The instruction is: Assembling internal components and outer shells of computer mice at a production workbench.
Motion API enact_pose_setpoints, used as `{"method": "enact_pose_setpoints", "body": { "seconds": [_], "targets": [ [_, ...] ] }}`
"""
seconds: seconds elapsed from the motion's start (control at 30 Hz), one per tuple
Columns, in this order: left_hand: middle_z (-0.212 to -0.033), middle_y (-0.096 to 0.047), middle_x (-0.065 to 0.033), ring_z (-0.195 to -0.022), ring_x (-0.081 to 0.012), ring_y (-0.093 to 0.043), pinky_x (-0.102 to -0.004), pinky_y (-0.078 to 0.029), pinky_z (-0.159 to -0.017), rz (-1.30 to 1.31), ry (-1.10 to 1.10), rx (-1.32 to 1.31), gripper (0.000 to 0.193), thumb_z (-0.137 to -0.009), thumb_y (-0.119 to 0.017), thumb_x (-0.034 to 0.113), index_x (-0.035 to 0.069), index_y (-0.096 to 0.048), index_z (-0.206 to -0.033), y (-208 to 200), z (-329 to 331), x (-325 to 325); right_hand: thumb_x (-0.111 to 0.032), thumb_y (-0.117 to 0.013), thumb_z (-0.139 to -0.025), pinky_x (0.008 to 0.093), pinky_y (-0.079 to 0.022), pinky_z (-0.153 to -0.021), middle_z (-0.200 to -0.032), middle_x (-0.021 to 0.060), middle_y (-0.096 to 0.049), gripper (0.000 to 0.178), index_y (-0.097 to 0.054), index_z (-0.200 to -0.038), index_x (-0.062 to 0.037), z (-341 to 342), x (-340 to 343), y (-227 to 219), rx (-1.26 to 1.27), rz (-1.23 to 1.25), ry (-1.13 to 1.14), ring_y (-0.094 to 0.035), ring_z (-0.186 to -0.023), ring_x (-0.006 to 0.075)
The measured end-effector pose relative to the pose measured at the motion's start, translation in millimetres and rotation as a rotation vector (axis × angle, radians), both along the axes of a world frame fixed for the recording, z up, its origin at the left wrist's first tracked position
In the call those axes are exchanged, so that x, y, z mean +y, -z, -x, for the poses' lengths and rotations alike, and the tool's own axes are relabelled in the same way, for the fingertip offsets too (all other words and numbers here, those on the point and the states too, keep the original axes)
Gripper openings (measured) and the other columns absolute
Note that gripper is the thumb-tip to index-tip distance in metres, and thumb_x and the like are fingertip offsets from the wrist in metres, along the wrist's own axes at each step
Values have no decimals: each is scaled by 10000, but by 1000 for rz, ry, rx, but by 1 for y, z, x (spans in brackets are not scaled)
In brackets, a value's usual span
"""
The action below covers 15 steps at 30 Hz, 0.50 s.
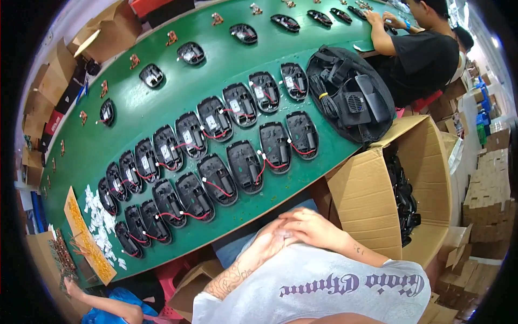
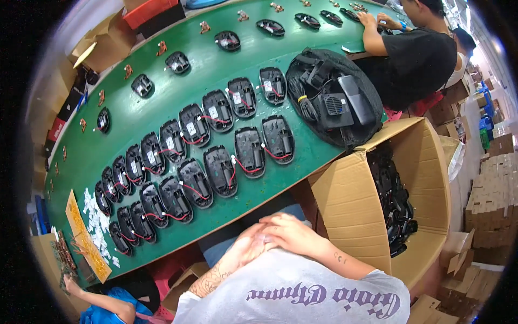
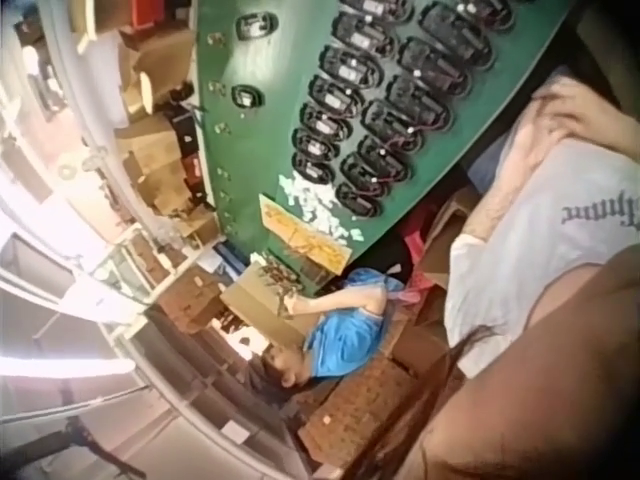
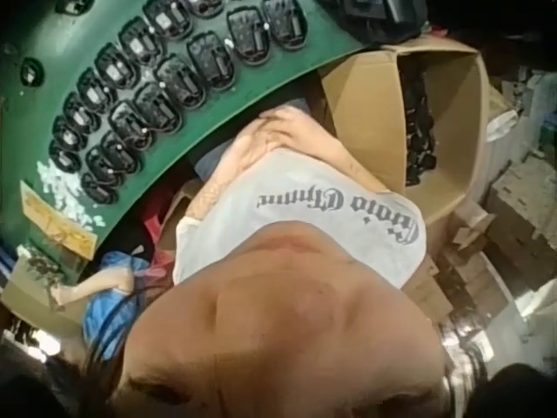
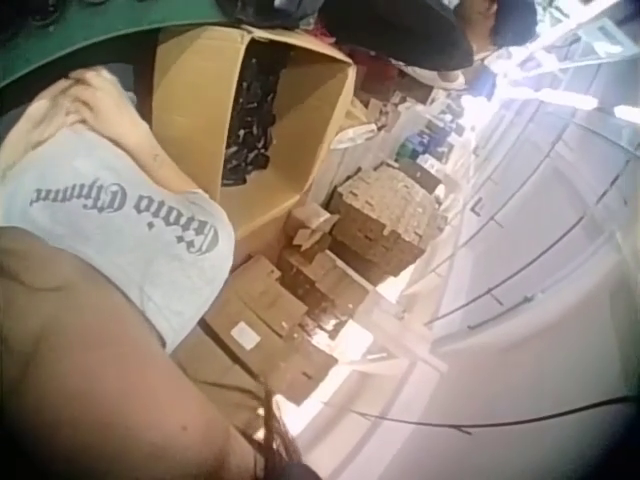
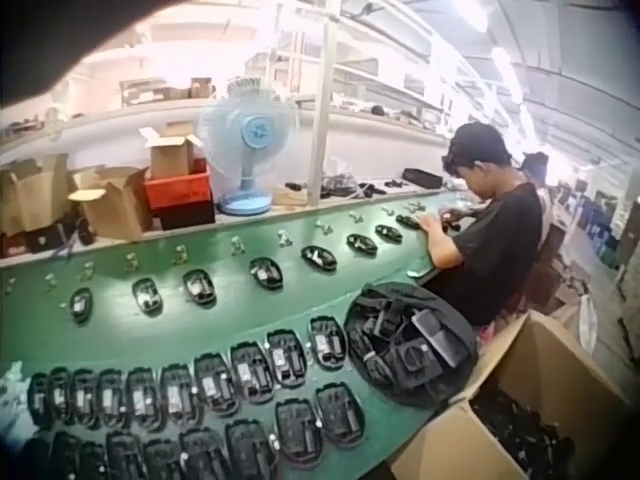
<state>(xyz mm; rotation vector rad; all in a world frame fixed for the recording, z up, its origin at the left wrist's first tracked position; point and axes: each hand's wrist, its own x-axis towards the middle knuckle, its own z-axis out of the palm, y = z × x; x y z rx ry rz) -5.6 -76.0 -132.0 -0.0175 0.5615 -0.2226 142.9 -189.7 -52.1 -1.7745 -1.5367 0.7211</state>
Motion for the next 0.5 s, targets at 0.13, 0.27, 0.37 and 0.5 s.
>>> {"method": "enact_pose_setpoints", "body": {
  "seconds": [0.13, 0.27, 0.37, 0.5],
  "targets": [
    [-1207, -614, -170, -1110, -280, -628, -429, -530, -966, -166, 46, -2, 343, -1026, -419, 229, 1, -522, -1262, 3, -11, 0, -104, -680, -813, 372, -507, -870, -1119, 95, -657, 234, -679, -1043, -62, -2, -1, 5, -38, -42, 101, -620, -1010, 289],
    [-1163, -636, -164, -1077, -283, -645, -440, -552, -922, -309, 61, -2, 341, -1019, -424, 234, 0, -546, -1235, 0, -12, -2, -106, -691, -784, 382, -504, -846, -1041, 103, -650, 217, -677, -994, -54, -1, -12, 3, -27, 7, 176, -618, -981, 286],
    [-1146, -644, -163, -1057, -286, -654, -450, -563, -897, -404, 89, 34, 339, -1016, -432, 239, 2, -559, -1222, -5, -12, -5, -98, -716, -762, 377, -501, -809, -1001, 101, -639, 221, -685, -978, -61, -2, -18, 2, -22, 62, 159, -606, -943, 290],
    [-1151, -647, -171, -1077, -295, -647, -447, -555, -911, -439, 168, 86, 384, -1015, -422, 274, -7, -550, -1243, -10, -23, -9, -103, -731, -754, 374, -494, -758, -945, 102, -624, 223, -690, -970, -61, -17, -13, -6, -143, 150, 73, -592, -883, 290]
  ]
}}
